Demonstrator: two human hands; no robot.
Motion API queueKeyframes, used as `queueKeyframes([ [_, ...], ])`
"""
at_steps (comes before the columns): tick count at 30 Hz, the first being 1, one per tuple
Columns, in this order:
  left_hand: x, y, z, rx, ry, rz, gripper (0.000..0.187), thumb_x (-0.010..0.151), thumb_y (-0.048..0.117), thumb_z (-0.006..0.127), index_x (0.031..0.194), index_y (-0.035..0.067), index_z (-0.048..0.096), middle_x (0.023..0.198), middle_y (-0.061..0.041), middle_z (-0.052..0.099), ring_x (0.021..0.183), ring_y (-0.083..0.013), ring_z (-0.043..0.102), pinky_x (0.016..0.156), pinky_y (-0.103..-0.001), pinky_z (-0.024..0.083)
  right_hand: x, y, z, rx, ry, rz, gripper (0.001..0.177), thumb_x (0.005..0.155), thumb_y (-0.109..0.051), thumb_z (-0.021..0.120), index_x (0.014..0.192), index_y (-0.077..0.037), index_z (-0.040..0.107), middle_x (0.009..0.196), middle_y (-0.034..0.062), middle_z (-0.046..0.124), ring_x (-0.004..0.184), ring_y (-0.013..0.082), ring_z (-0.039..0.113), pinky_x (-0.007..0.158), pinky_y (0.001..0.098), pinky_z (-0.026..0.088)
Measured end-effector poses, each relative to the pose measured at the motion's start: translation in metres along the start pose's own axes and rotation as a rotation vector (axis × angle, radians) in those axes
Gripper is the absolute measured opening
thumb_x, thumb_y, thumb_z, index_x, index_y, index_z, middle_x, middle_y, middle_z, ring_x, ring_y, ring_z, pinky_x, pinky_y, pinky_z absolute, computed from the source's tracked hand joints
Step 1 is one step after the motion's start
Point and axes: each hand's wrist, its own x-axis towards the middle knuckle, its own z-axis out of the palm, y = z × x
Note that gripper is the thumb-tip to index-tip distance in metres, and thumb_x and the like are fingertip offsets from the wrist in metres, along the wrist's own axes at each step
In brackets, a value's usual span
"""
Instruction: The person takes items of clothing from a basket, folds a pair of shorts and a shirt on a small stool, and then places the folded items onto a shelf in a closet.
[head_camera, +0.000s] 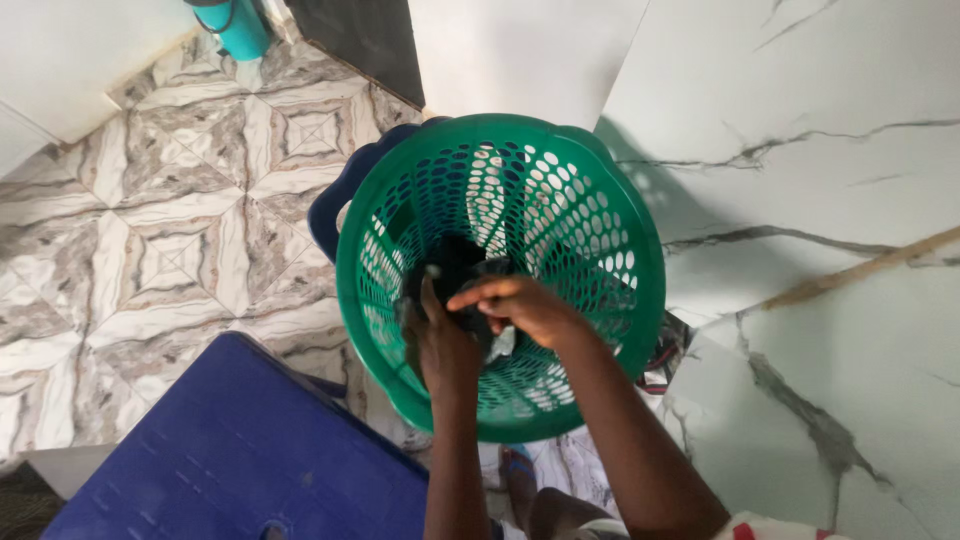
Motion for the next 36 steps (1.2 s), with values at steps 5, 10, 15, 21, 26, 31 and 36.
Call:
queueKeyframes([
  [5, 0.019, -0.004, 0.015, -0.249, -0.1, 0.006, 0.037, 0.085, 0.029, 0.073, 0.119, 0.015, 0.063, 0.118, -0.023, 0.071, 0.11, -0.0458, 0.066, 0.09, -0.054, 0.054, -0.04, -0.058, 0.003, -0.06, 0.065, -0.156, 0.036, 0.099, -0.016, 0.068, 0.134, -0.006, 0.072, 0.117, 0.0053, 0.066, 0.082, 0.013, 0.059, 0.076, 0.0297, 0.053],
  [10, 0.016, -0.02, 0.05, -0.35, -0.027, 0.099, 0.038, 0.082, 0.017, 0.068, 0.118, 0.006, 0.061, 0.099, -0.028, 0.07, 0.09, -0.0506, 0.067, 0.075, -0.059, 0.05, -0.07, -0.058, 0.0, -0.491, -0.057, -0.375, 0.109, 0.074, -0.021, 0.092, 0.163, -0.014, 0.03, 0.155, 0.0114, 0.038, 0.118, 0.0283, 0.056, 0.095, 0.0412, 0.051],
  [15, 0.027, -0.049, 0.056, -0.387, -0.079, 0.028, 0.023, 0.082, 0.014, 0.064, 0.104, 0.01, 0.07, 0.095, -0.02, 0.075, 0.091, -0.0433, 0.072, 0.077, -0.05, 0.056, -0.079, -0.023, 0.02, -0.63, 0.069, -0.038, 0.125, 0.065, -0.035, 0.092, 0.166, -0.021, 0.018, 0.138, 0.017, 0.058, 0.122, 0.0321, 0.061, 0.1, 0.0415, 0.051],
  [21, 0.06, -0.096, 0.052, -0.456, 0.055, -0.241, 0.029, 0.085, 0.026, 0.072, 0.105, 0.005, 0.073, 0.095, -0.021, 0.075, 0.09, -0.0381, 0.071, 0.077, -0.047, 0.053, -0.086, -0.025, 0.021, -0.906, -0.14, 0.009, 0.109, 0.056, -0.026, 0.1, 0.15, -0.018, 0.044, 0.129, 0.0146, 0.066, 0.119, 0.0323, 0.063, 0.099, 0.0406, 0.05],
  [26, 0.071, -0.11, 0.046, -0.57, 0.061, -0.327, 0.036, 0.087, 0.034, 0.076, 0.106, 0.003, 0.075, 0.095, -0.021, 0.076, 0.089, -0.0319, 0.071, 0.078, -0.043, 0.051, -0.086, -0.017, 0.043, -1.151, -0.286, 0.134, 0.076, 0.059, -0.005, 0.087, 0.129, -0.026, 0.069, 0.124, 0.0051, 0.071, 0.114, 0.028, 0.068, 0.093, 0.0408, 0.054],
  [31, 0.074, -0.11, 0.049, -0.731, -0.009, -0.185, 0.03, 0.093, 0.027, 0.074, 0.106, 0.0, 0.078, 0.098, -0.021, 0.078, 0.09, -0.0255, 0.073, 0.081, -0.039, 0.052, -0.077, -0.03, 0.037, -1.104, -0.311, 0.227, 0.071, 0.064, -0.003, 0.085, 0.129, -0.026, 0.068, 0.121, 0.005, 0.072, 0.112, 0.0288, 0.069, 0.094, 0.0418, 0.054],
  [36, 0.074, -0.073, 0.027, -0.348, 0.165, 0.49, 0.023, 0.096, 0.017, 0.07, 0.114, 0.004, 0.077, 0.11, -0.018, 0.076, 0.104, -0.0277, 0.071, 0.089, -0.037, 0.055, -0.072, -0.053, 0.029, -1.06, -0.283, 0.169, 0.067, 0.06, -0.007, 0.087, 0.124, -0.023, 0.071, 0.119, 0.0043, 0.075, 0.111, 0.027, 0.069, 0.091, 0.0417, 0.053],
])
